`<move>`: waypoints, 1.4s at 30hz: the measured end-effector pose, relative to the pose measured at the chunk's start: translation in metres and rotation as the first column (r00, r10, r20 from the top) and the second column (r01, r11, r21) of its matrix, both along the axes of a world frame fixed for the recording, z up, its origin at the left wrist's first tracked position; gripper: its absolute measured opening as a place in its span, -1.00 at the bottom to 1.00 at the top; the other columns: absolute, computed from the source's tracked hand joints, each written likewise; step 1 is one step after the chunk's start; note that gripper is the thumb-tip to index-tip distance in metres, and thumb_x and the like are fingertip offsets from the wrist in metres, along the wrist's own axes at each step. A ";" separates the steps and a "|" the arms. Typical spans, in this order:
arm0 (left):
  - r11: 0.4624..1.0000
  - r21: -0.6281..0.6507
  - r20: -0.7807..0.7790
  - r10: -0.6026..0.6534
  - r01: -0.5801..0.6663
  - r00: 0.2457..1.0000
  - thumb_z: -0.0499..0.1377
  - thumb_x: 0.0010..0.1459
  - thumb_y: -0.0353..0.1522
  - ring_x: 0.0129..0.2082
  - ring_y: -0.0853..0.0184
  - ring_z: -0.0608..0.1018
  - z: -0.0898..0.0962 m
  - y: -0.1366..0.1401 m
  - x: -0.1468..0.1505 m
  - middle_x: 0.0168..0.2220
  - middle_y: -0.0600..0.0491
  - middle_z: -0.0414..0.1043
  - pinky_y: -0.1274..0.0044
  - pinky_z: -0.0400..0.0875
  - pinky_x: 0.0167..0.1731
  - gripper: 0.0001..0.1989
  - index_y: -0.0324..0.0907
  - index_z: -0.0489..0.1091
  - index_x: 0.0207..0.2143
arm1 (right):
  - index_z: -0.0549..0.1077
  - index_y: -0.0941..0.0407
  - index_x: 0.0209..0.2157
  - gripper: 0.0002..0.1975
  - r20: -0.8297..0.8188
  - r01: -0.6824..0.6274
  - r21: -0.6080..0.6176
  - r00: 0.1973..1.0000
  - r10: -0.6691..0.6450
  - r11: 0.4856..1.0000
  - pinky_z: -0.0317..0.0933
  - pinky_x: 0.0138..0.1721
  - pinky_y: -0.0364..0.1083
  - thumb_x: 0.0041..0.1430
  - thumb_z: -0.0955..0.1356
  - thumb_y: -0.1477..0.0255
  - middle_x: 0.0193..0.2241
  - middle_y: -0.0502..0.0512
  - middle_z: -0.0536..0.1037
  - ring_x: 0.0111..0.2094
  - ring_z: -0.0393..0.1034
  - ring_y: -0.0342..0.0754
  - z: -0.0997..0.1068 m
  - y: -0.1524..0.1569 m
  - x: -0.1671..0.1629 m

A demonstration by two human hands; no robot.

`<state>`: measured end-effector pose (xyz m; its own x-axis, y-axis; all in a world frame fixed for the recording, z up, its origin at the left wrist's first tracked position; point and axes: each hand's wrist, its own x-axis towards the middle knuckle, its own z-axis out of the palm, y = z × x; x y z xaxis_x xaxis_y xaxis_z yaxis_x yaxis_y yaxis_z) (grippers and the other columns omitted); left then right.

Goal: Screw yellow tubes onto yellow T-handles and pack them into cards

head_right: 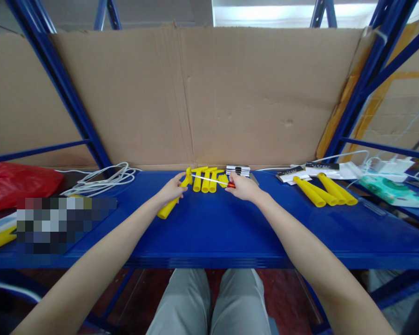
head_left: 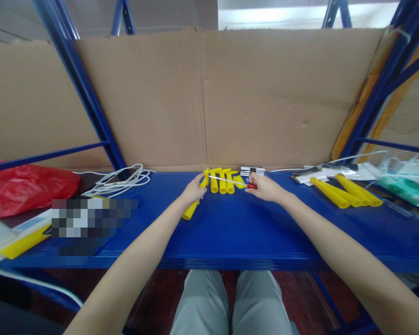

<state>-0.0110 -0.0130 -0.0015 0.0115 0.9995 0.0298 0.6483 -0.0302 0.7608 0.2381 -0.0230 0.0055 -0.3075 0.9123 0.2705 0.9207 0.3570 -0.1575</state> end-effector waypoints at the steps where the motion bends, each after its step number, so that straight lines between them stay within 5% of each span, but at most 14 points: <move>1: 1.000 0.000 0.001 -0.002 0.002 1.000 0.03 0.10 -0.54 -0.66 0.51 0.35 0.000 0.000 0.000 -0.37 0.05 0.40 0.67 0.24 -0.70 -0.32 -0.08 -0.06 0.26 | 0.30 0.13 -0.25 -0.78 -0.004 -0.002 -0.004 1.000 0.002 1.000 0.08 -0.44 -0.16 0.09 0.34 0.32 -0.38 0.14 0.53 -0.40 0.39 -0.03 0.000 0.000 0.000; 7: 1.000 0.004 -0.007 -0.019 0.019 1.000 0.03 0.10 -0.53 -0.67 0.51 0.32 -0.002 0.001 -0.001 -0.39 0.05 0.37 0.67 0.23 -0.71 -0.33 -0.09 -0.06 0.26 | 0.36 0.13 -0.42 -0.76 0.039 -0.026 -0.085 0.999 0.030 0.996 0.10 -0.42 -0.14 0.23 0.19 0.33 -0.40 0.17 0.52 -0.40 0.39 -0.03 0.002 0.002 -0.001; 14: 1.000 0.010 -0.012 -0.021 0.021 1.000 0.03 0.10 -0.53 -0.67 0.51 0.33 -0.002 0.002 -0.002 -0.39 0.06 0.36 0.67 0.23 -0.71 -0.33 -0.09 -0.05 0.25 | 0.31 0.12 -0.30 -0.79 0.042 0.054 0.004 0.998 -0.054 0.999 0.05 -0.46 -0.16 0.05 0.36 0.33 -0.41 0.11 0.51 -0.40 0.37 -0.04 -0.001 0.001 -0.002; 23: 1.000 0.011 -0.011 -0.026 0.026 1.000 0.04 0.09 -0.54 -0.66 0.52 0.33 0.000 0.000 -0.002 -0.29 0.00 0.37 0.66 0.23 -0.73 -0.34 -0.10 -0.02 0.25 | 0.35 0.13 -0.44 -0.77 0.008 -0.139 -0.130 0.990 0.141 0.982 0.12 -0.44 -0.14 0.22 0.18 0.35 -0.44 0.15 0.50 -0.45 0.36 -0.06 0.000 0.003 0.002; 31: 1.000 0.009 -0.030 -0.017 0.017 0.999 0.05 0.08 -0.55 -0.67 0.55 0.32 0.001 -0.001 -0.001 -0.26 0.00 0.38 0.68 0.25 -0.70 -0.33 -0.09 0.00 0.25 | 0.30 0.12 -0.33 -0.81 0.030 -0.025 -0.007 0.999 0.026 1.000 0.06 -0.49 -0.17 0.00 0.37 0.39 -0.47 0.07 0.47 -0.49 0.30 -0.08 -0.005 0.004 0.003; 39: 0.999 -0.011 -0.012 -0.034 0.034 0.999 0.06 0.09 -0.54 -0.66 0.55 0.33 0.001 0.000 -0.002 -0.23 -0.02 0.38 0.67 0.25 -0.70 -0.32 -0.06 0.00 0.25 | 0.36 0.14 -0.45 -0.94 -0.006 -0.101 -0.191 0.995 0.102 0.976 0.13 -0.44 -0.17 0.05 0.28 0.45 -0.45 0.10 0.49 -0.45 0.36 -0.08 0.002 0.002 0.008; 42: 0.999 -0.018 0.016 -0.044 0.044 0.999 0.07 0.09 -0.54 -0.66 0.56 0.33 0.002 -0.001 -0.003 -0.25 0.00 0.38 0.67 0.24 -0.70 -0.32 -0.07 0.00 0.25 | 0.34 0.13 -0.47 -0.98 -0.006 -0.087 -0.133 0.996 0.087 0.987 0.12 -0.46 -0.17 0.01 0.28 0.48 -0.49 0.07 0.47 -0.48 0.34 -0.10 -0.001 0.005 0.012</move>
